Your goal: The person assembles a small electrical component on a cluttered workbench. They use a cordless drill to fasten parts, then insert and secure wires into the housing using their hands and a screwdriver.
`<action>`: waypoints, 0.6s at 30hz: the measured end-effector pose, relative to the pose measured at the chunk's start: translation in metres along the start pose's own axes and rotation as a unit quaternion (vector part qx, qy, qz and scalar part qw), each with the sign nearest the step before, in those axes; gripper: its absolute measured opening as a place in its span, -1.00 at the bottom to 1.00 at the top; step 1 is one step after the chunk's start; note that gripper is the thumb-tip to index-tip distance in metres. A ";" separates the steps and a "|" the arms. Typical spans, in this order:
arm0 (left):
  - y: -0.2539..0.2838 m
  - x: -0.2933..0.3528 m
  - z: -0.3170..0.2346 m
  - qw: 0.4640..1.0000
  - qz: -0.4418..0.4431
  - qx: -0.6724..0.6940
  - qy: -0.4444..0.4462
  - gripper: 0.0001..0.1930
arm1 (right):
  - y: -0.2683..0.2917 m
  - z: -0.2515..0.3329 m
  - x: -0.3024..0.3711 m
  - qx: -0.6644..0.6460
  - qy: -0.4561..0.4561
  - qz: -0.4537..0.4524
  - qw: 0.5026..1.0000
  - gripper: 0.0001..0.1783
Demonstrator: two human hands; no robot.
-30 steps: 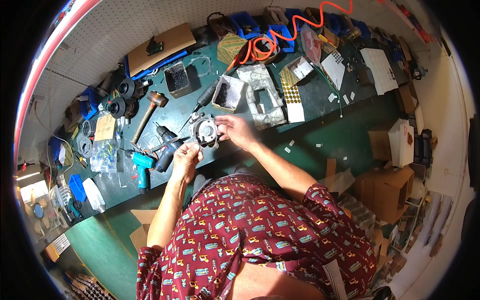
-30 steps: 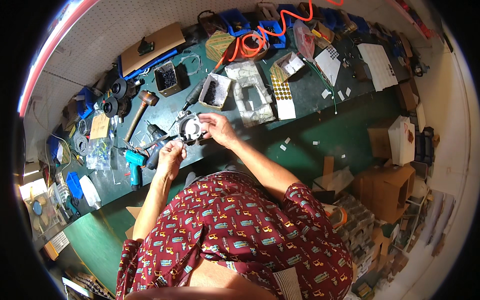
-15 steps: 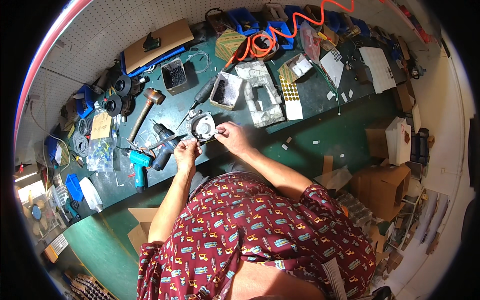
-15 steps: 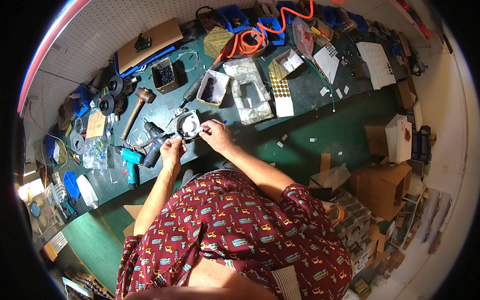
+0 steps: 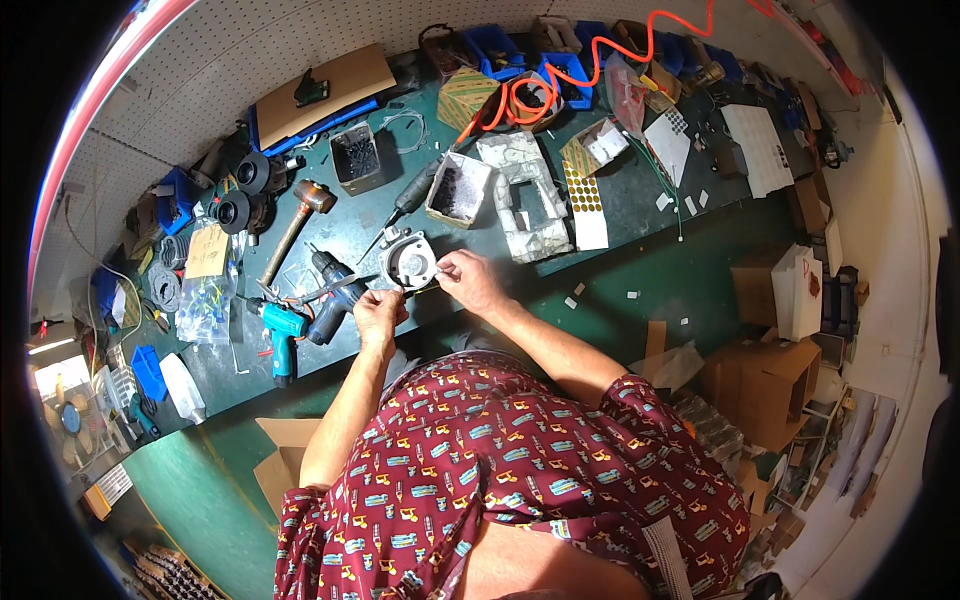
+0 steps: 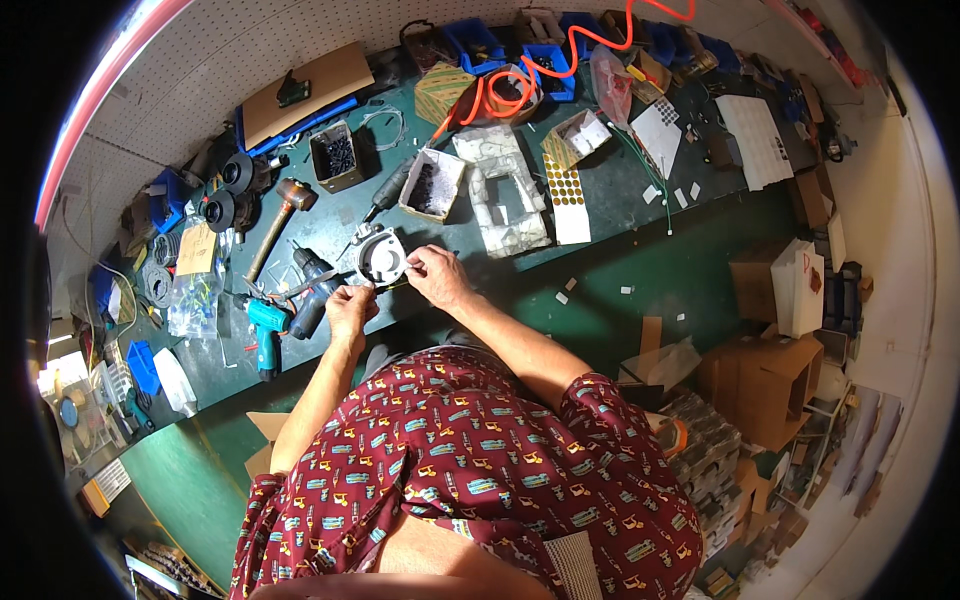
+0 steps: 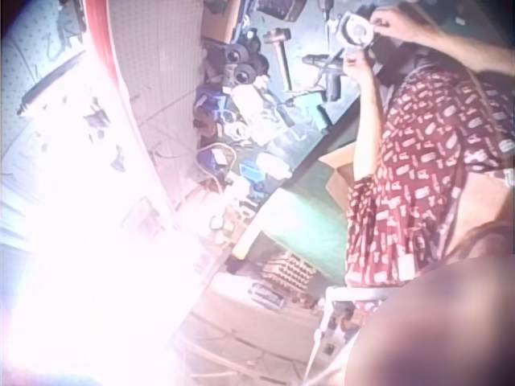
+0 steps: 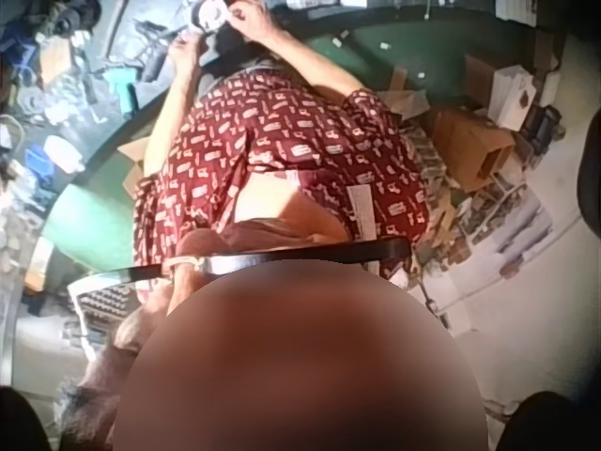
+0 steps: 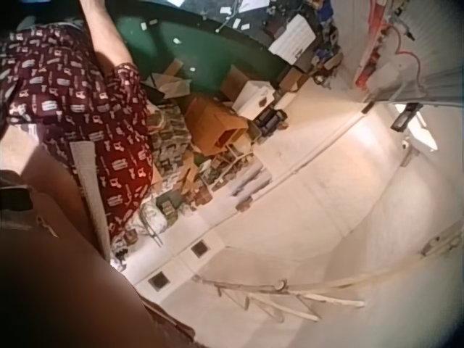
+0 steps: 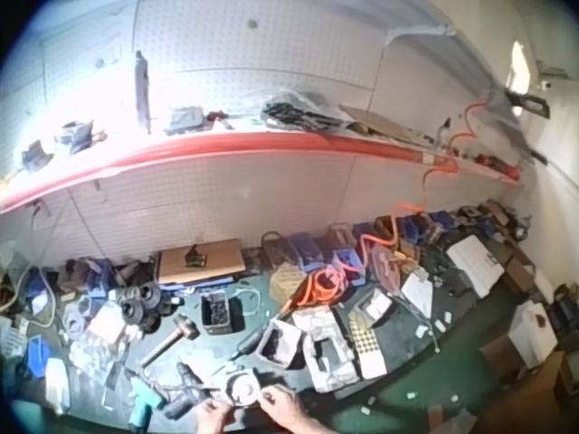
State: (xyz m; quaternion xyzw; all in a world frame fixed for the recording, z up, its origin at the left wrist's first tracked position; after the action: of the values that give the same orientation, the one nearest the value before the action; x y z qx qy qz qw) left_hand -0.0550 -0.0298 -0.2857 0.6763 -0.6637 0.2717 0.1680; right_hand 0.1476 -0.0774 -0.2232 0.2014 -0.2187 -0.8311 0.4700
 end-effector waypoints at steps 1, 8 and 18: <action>0.000 0.000 0.000 1.000 0.000 0.001 -0.002 -0.74 | 0.000 0.001 -0.001 -0.004 -0.002 0.002 1.000 -0.84; -0.001 -0.001 -0.003 1.000 0.001 0.011 0.009 -0.74 | 0.000 0.001 -0.002 -0.028 -0.002 -0.001 1.000 -0.83; 0.002 -0.002 0.000 1.000 0.006 0.002 0.029 -0.79 | 0.003 0.005 -0.005 -0.029 0.011 0.004 1.000 -0.85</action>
State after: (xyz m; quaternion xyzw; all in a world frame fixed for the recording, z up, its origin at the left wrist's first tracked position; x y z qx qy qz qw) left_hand -0.0571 -0.0283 -0.2870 0.6645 -0.6621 0.2935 0.1841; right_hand 0.1496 -0.0739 -0.2169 0.1962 -0.1904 -0.8328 0.4813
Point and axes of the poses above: each hand's wrist, its own x-axis away from the middle knuckle, its own y-axis out of the back of the hand, z = x × y, the point moved 5 cm from there along -x, towards the middle knuckle, and after that the axes turned 13 degrees about -z, right-handed, at the moved point
